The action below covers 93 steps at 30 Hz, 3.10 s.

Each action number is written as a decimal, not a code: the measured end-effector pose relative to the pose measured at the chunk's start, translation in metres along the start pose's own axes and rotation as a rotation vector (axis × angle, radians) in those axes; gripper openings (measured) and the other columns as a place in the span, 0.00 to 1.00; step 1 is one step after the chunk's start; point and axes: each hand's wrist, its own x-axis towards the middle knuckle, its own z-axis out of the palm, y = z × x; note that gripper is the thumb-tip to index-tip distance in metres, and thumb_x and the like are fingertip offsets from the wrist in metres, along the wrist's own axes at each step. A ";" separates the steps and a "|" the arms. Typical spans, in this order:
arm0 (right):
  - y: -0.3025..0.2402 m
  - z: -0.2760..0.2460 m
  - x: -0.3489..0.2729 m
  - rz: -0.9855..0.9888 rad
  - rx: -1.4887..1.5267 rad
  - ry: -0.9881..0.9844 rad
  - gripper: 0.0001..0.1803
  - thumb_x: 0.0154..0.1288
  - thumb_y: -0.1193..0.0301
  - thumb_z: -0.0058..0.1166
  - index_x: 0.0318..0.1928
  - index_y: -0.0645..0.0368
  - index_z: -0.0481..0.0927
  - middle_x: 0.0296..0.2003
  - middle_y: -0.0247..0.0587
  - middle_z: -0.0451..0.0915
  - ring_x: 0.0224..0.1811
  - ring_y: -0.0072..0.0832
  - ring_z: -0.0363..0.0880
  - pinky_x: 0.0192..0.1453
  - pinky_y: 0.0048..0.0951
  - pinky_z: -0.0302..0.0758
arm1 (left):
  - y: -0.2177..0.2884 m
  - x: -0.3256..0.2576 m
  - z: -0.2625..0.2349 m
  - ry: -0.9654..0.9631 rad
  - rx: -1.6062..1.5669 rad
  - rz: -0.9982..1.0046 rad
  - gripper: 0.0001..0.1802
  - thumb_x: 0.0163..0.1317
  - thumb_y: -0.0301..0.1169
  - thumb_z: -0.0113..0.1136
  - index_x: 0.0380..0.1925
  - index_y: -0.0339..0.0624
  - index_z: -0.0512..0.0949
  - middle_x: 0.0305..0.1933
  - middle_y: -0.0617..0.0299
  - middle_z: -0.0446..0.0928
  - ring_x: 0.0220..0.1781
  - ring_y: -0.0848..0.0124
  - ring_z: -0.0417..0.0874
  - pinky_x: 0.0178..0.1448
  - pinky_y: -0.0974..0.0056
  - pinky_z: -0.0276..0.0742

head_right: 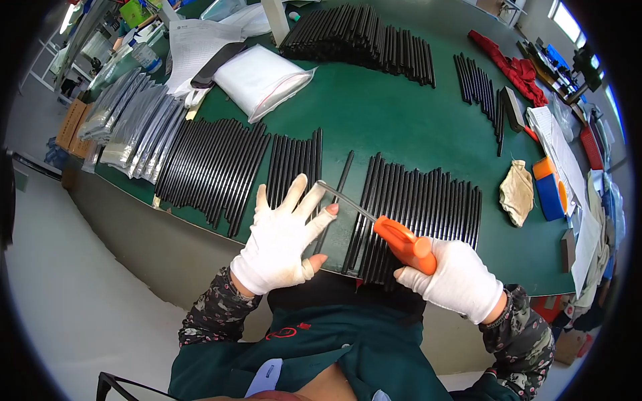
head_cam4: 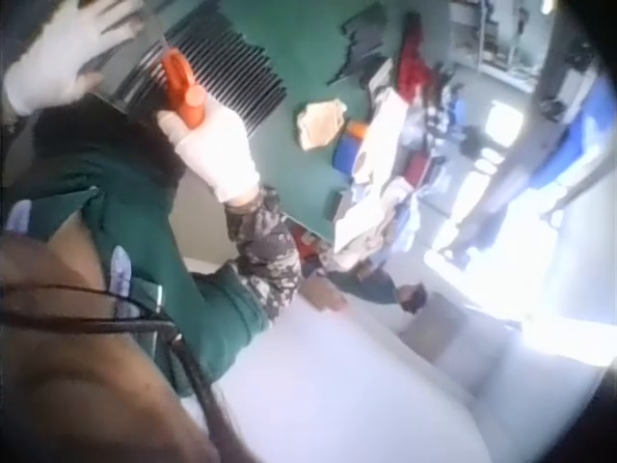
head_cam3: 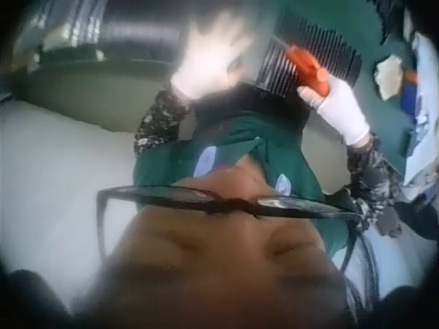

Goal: Cleaning and inspecting black cylindrical rods at a workbench using a cloth and an air duster gun.

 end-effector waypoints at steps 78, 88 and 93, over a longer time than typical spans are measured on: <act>0.029 -0.020 -0.031 0.188 0.189 -0.041 0.16 0.57 0.66 0.67 0.38 0.66 0.80 0.22 0.39 0.80 0.24 0.26 0.79 0.33 0.28 0.76 | 0.004 0.032 -0.004 -0.117 -0.071 0.292 0.53 0.36 0.58 0.72 0.64 0.48 0.66 0.71 0.42 0.57 0.73 0.40 0.56 0.66 0.26 0.49; 0.042 -0.014 -0.072 0.280 0.456 -0.017 0.13 0.57 0.69 0.65 0.37 0.65 0.80 0.25 0.36 0.80 0.28 0.20 0.76 0.35 0.26 0.75 | -0.008 0.025 -0.002 -0.135 0.056 0.270 0.53 0.46 0.68 0.59 0.68 0.48 0.61 0.73 0.41 0.55 0.74 0.40 0.54 0.70 0.30 0.47; 0.054 -0.015 -0.081 0.303 0.445 0.023 0.15 0.58 0.67 0.65 0.39 0.65 0.79 0.25 0.35 0.80 0.28 0.20 0.77 0.36 0.26 0.75 | -0.009 0.025 -0.001 -0.136 0.131 0.288 0.53 0.53 0.74 0.42 0.68 0.47 0.61 0.73 0.40 0.54 0.74 0.39 0.53 0.71 0.31 0.45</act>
